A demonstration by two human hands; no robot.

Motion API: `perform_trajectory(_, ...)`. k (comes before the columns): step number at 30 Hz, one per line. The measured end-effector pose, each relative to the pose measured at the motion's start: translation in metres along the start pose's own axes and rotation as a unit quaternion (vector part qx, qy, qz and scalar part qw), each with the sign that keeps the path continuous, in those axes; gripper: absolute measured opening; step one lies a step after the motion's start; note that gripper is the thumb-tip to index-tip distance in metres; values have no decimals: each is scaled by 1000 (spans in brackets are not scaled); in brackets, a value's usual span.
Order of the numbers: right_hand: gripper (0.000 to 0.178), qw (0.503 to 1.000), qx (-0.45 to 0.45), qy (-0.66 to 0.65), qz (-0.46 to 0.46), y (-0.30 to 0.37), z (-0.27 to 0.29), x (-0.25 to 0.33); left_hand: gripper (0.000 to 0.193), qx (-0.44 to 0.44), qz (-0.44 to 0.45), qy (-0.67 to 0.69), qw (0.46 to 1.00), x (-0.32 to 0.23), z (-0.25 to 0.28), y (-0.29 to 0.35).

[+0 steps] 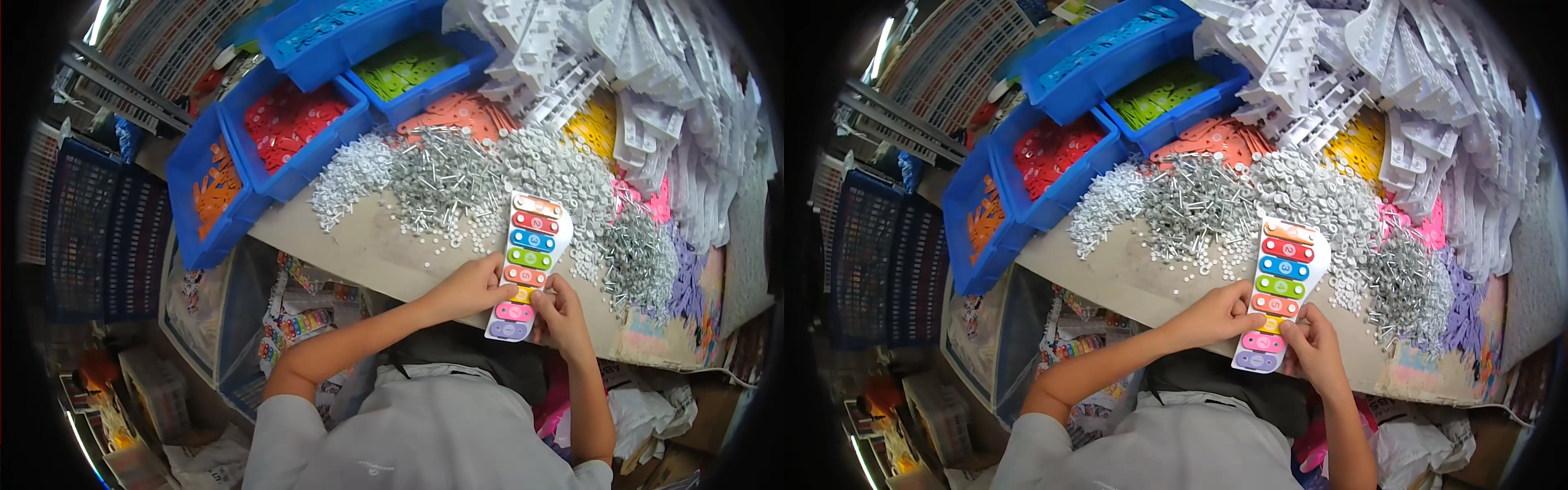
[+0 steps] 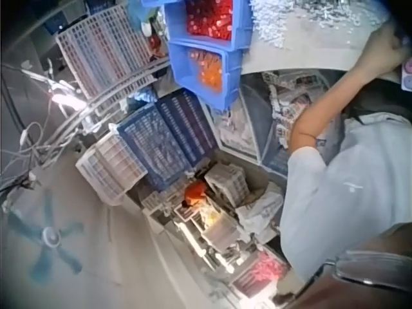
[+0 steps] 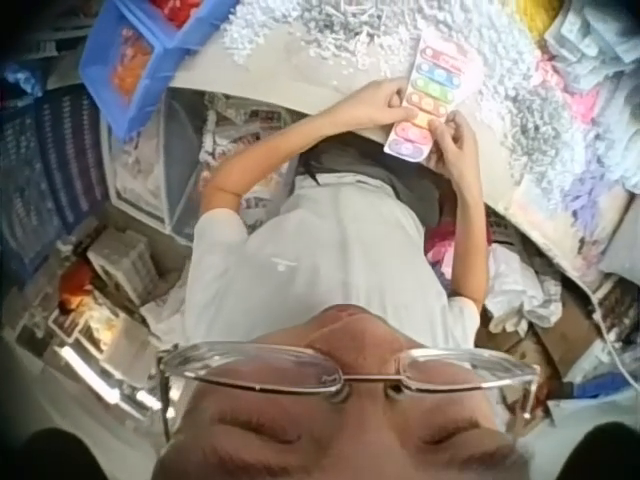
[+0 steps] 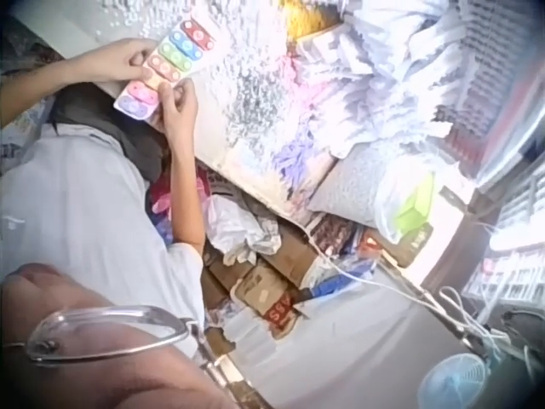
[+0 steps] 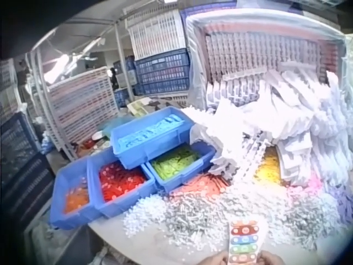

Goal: Assembling toy xylophones by inserting colored plastic keys and metal pins into white plastic bases.

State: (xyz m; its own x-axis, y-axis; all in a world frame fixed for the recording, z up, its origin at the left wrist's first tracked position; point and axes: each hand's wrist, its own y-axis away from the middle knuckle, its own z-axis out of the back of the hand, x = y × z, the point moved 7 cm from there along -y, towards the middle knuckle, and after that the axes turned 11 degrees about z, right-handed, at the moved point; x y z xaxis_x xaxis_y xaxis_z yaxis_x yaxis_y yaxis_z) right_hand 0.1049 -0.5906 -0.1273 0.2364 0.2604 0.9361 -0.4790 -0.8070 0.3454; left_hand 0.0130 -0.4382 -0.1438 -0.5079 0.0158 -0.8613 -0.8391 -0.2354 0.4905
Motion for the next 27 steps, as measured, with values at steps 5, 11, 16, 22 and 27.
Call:
perform_trajectory(5, 18, 984, -164, -45, 54, 17, 20, 8, 35, -239, -19, -103, 965, -14, 58, 43)
perform_trajectory(11, 16, 951, -265, -11, 162, 48, 36, -12, 19, -580, -56, -311, 751, -5, 183, 96)
perform_trajectory(16, 10, 961, -224, 26, 157, 40, 20, -7, 14, -571, 8, -376, 730, 20, 204, 96)
perform_trajectory(22, 9, 809, -423, 336, 231, 89, 90, 31, 14, -573, -20, -403, 713, 17, 203, 96)
perform_trajectory(27, 11, 732, -536, 390, 158, 139, 184, 22, 16, -588, -60, -454, 667, 13, 187, 92)
